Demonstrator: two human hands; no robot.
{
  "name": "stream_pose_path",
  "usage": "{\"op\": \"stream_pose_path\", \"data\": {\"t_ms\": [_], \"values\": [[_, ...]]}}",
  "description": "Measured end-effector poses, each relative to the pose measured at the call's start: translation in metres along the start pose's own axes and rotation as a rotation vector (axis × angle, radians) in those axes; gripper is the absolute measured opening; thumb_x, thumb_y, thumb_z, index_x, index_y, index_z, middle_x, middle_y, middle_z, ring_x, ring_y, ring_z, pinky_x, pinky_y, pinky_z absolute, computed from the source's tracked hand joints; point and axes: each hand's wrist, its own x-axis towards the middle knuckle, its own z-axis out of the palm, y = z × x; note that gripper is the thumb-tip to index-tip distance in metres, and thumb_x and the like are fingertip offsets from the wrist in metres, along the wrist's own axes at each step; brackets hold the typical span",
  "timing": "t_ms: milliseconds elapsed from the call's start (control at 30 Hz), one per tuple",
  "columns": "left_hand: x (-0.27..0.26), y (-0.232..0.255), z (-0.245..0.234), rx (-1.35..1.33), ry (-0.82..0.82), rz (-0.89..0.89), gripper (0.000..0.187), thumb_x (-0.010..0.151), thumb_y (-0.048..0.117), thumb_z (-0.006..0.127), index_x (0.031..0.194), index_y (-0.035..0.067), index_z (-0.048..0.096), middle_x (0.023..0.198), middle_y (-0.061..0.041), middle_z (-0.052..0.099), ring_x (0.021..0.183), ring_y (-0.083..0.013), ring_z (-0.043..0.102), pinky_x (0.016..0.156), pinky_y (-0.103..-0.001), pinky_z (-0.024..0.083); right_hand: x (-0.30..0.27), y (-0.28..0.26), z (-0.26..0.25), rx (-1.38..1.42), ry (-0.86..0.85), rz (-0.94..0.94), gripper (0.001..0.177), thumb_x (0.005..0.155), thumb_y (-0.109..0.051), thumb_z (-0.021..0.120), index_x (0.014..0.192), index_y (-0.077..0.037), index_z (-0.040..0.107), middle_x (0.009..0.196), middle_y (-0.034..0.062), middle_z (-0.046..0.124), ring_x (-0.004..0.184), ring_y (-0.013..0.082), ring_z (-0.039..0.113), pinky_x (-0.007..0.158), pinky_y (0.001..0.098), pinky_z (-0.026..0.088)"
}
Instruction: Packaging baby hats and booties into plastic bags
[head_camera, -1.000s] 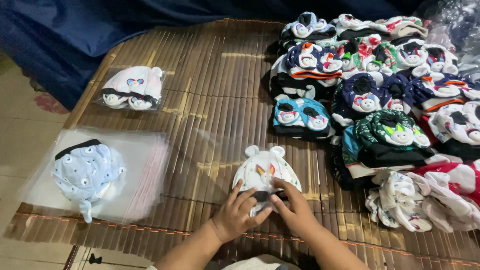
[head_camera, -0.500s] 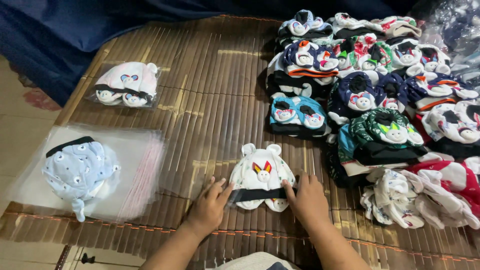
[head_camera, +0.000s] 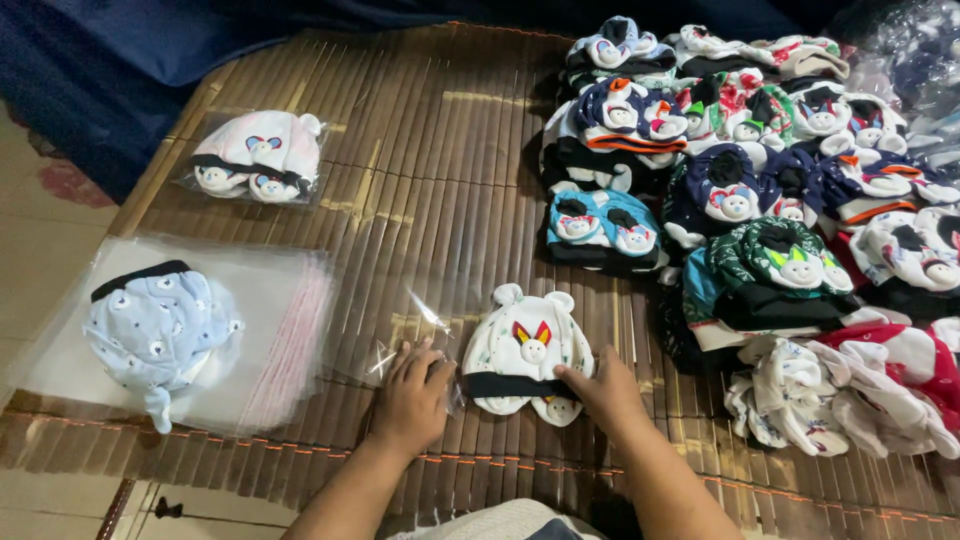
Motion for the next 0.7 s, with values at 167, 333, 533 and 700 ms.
{"op": "stream_pose_path", "data": {"t_ms": [167,333,533,700], "values": [[-0.002,0.0,0.001,0.003,0.047,0.021,0.027,0.082,0.009,0.065,0.109,0.007,0.071,0.122,-0.013,0.063,0.129,-0.038,0.057,0.116,-0.056,0.039,0.008,0.005,-0.009,0.372,-0.089,0.038,0.059,0.075,-0.01,0.086,0.129,0.003,0.064,0.104,0.0163,0.076,0.083,0.0213,0.07,0.074,0.0317,0.059],[-0.006,-0.003,0.004,0.002,0.003,0.024,0.035,0.078,0.009,0.067,0.113,0.008,0.07,0.123,-0.011,0.061,0.131,-0.0366,0.055,0.117,-0.056,0.038,0.02,0.007,-0.052,0.38,-0.127,-0.018,0.031,0.08,-0.004,0.08,0.106,0.0,0.066,0.086,0.0096,0.065,0.074,0.0178,0.056,0.068,0.0308,0.049],[-0.002,0.002,-0.002,0.016,0.035,0.024,0.033,0.077,0.004,0.067,0.109,0.008,0.071,0.121,-0.011,0.063,0.131,-0.0355,0.057,0.118,-0.055,0.038,0.052,0.019,-0.077,0.185,-0.174,0.004,0.064,0.079,-0.011,0.08,0.138,-0.001,0.056,0.119,0.0169,0.07,0.101,0.0245,0.066,0.09,0.0343,0.054],[-0.001,0.002,-0.002,0.073,0.02,0.038,0.032,0.079,0.007,0.067,0.112,0.009,0.07,0.121,-0.01,0.061,0.132,-0.0349,0.056,0.117,-0.055,0.038,0.021,-0.042,-0.084,-0.11,-0.228,0.103,0.106,0.065,-0.041,0.094,0.151,-0.006,0.041,0.128,0.0262,0.067,0.104,0.0354,0.074,0.082,0.0405,0.062]]}}
